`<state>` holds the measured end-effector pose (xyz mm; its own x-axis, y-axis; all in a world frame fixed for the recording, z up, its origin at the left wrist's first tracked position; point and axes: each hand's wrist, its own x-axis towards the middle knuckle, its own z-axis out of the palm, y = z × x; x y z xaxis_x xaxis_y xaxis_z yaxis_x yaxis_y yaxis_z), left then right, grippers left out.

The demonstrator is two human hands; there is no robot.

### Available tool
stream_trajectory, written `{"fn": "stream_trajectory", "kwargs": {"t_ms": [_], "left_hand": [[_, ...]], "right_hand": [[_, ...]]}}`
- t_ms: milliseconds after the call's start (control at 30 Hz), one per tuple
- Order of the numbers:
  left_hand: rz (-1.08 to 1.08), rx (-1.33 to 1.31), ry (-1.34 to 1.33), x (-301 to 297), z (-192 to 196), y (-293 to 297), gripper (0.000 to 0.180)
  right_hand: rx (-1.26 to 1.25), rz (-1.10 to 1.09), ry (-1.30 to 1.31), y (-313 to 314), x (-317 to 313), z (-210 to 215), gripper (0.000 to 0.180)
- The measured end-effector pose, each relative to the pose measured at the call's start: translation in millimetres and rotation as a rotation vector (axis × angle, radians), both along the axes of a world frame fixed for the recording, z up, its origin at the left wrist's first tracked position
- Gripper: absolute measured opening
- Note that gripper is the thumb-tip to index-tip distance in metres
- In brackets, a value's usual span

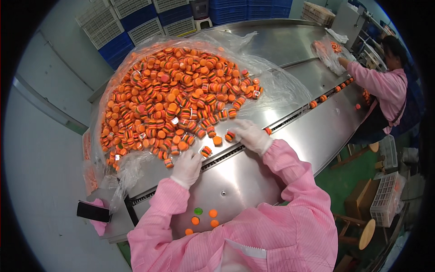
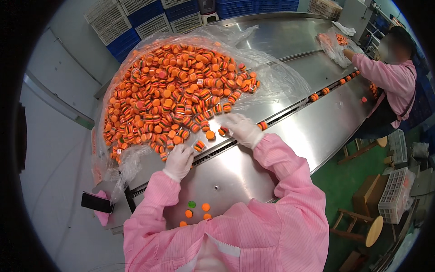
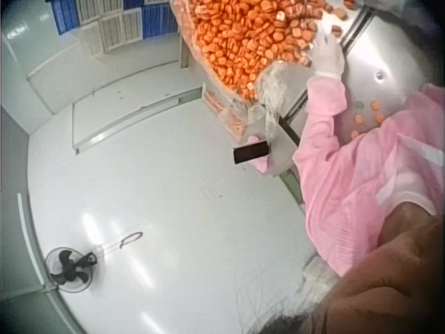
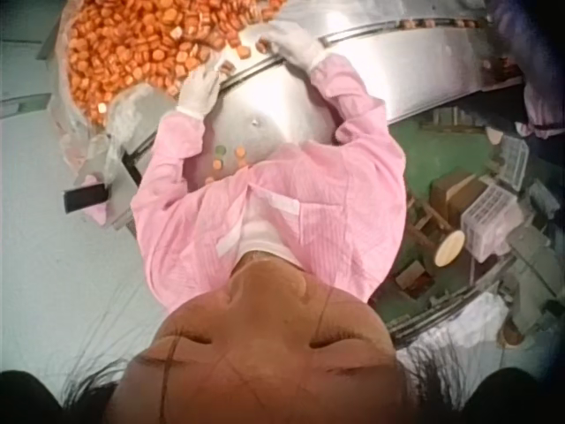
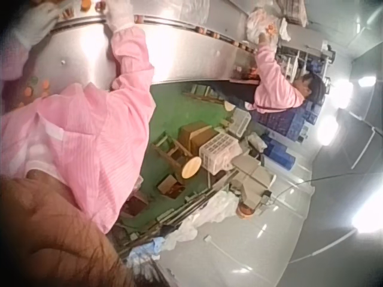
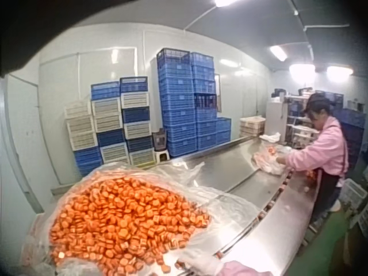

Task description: The person picks up small orange and green circular candy pieces from a large plastic bag and places them into slots on a moving conveyor belt. The person uses both hands to continuously feed the belt with the candy pieces, ensuring they are aligned in the track.

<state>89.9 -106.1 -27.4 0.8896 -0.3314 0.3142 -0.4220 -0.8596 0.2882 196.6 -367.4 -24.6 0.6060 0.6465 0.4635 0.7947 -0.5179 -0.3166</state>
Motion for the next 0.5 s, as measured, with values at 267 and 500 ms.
{"fn": "stream_trajectory", "kwargs": {"t_ms": [267, 500], "left_hand": [[0.093, 0.205, 0.154, 43, -9, -37, 0.021], [-0.1, 0.07, 0.034, -10, 6, -12, 0.02]], "right_hand": [[-0.178, 0.009, 0.111, -5, -4, -17, 0.011], [-0.153, -0.102, -0.271, -39, -39, -9, 0.027]]}}
